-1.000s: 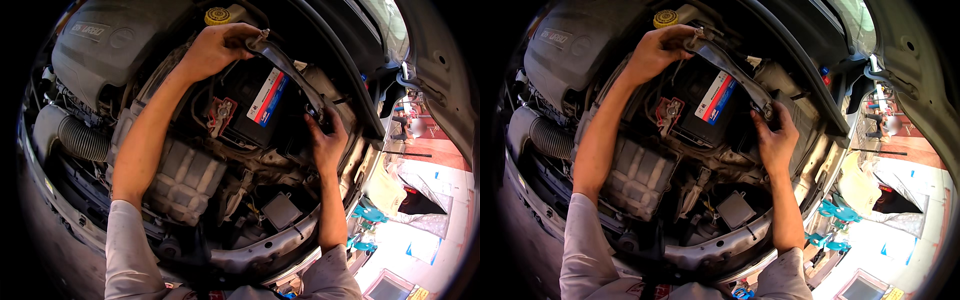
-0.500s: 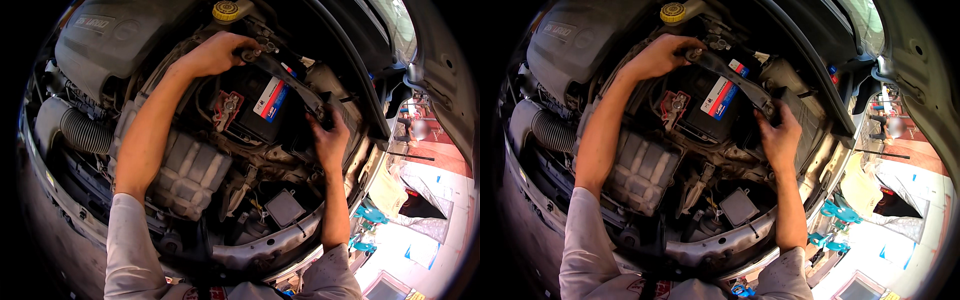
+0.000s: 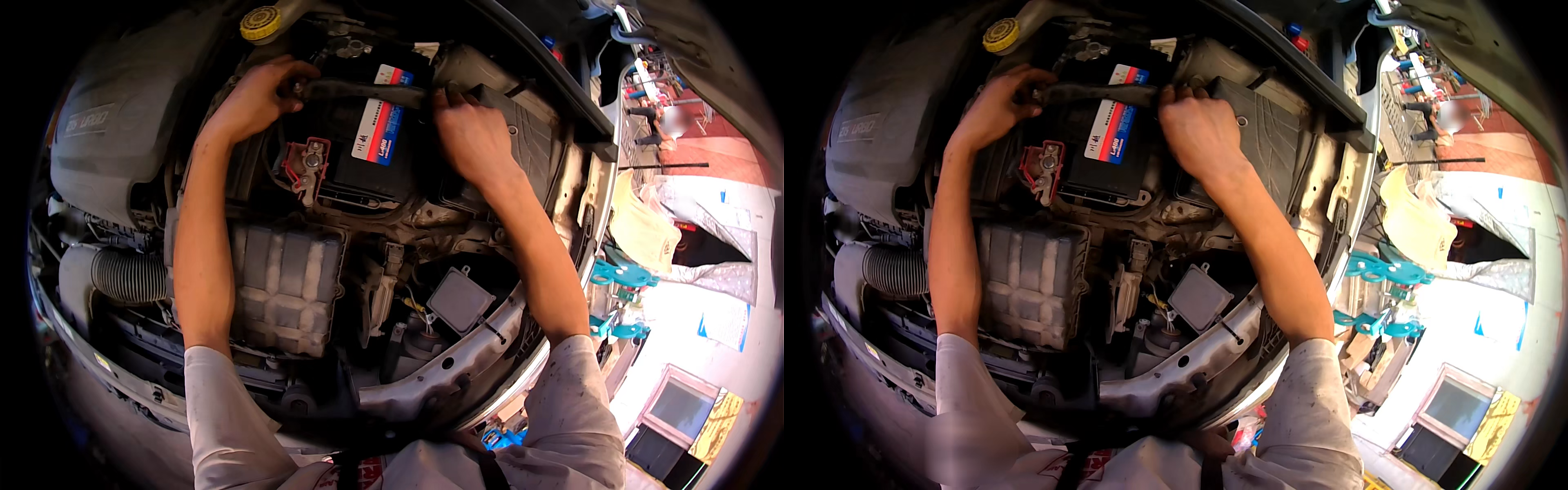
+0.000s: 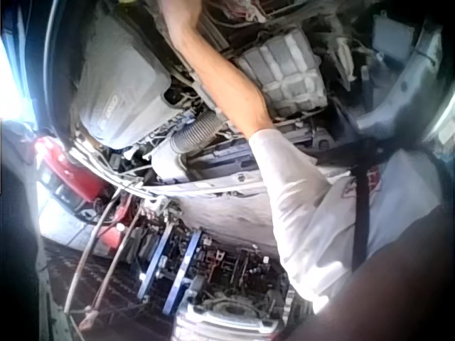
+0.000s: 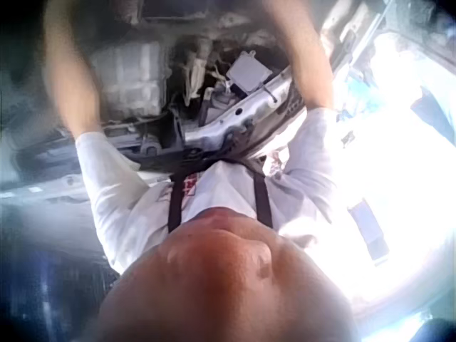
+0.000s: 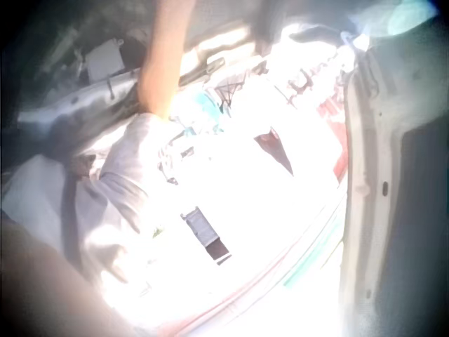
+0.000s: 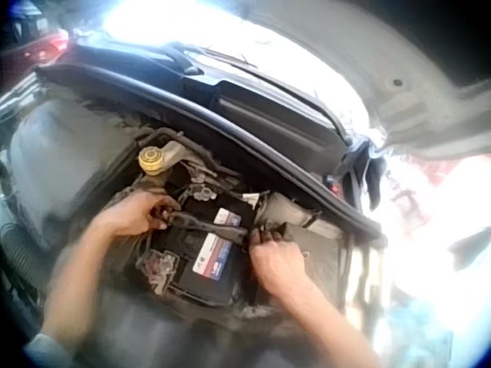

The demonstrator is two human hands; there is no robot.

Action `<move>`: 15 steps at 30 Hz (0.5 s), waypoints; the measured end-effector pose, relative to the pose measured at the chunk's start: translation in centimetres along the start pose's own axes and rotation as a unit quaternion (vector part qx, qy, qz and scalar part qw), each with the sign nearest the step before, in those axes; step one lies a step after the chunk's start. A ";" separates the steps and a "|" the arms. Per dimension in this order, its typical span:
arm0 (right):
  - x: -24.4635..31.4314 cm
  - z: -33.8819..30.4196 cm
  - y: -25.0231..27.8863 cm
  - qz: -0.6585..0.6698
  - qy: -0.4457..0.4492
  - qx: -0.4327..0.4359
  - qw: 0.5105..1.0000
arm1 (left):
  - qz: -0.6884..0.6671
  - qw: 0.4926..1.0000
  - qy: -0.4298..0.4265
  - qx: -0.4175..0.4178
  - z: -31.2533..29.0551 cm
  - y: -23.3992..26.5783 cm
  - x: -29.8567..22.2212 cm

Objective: The person unpacks a new car battery from a cardboard box, places it into the engine bay, and connects the terminals using a wrench. The person secures the battery hold-down bracket and tightens the terminal nuts.

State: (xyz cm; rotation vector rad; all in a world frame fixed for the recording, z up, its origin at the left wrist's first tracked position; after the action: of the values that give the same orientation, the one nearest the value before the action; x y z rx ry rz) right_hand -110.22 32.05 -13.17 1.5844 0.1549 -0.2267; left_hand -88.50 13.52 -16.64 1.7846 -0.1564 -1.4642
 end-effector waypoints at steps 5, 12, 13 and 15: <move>-0.7 -1.2 1.8 -0.014 0.008 -0.056 0.998 | 0.043 0.999 0.026 -0.011 -0.4 0.1 -1.2; -3.0 -0.9 0.6 0.113 -0.039 -0.084 0.989 | 0.005 0.999 0.047 0.002 0.0 0.4 -0.1; -2.8 -0.6 0.6 0.119 -0.035 -0.051 0.991 | 0.012 0.999 0.050 -0.004 0.0 0.6 -0.1; -2.6 -0.4 -0.3 0.121 -0.034 -0.038 0.991 | 0.021 0.999 0.046 -0.009 0.3 0.5 -0.1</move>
State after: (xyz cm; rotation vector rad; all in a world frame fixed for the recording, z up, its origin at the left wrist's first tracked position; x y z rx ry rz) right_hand -112.79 32.53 -12.86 1.5028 -0.0797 -0.0841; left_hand -88.59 13.06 -16.26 1.8196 -0.1314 -1.3480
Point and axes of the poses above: each hand's wrist, its own z-axis towards the middle knuckle, its own y-axis out of the back of the hand, x = y × z, the point moved 3 cm from there along z, towards the middle knuckle, and after that the axes turned 7 degrees about x, right-handed, at the moved point
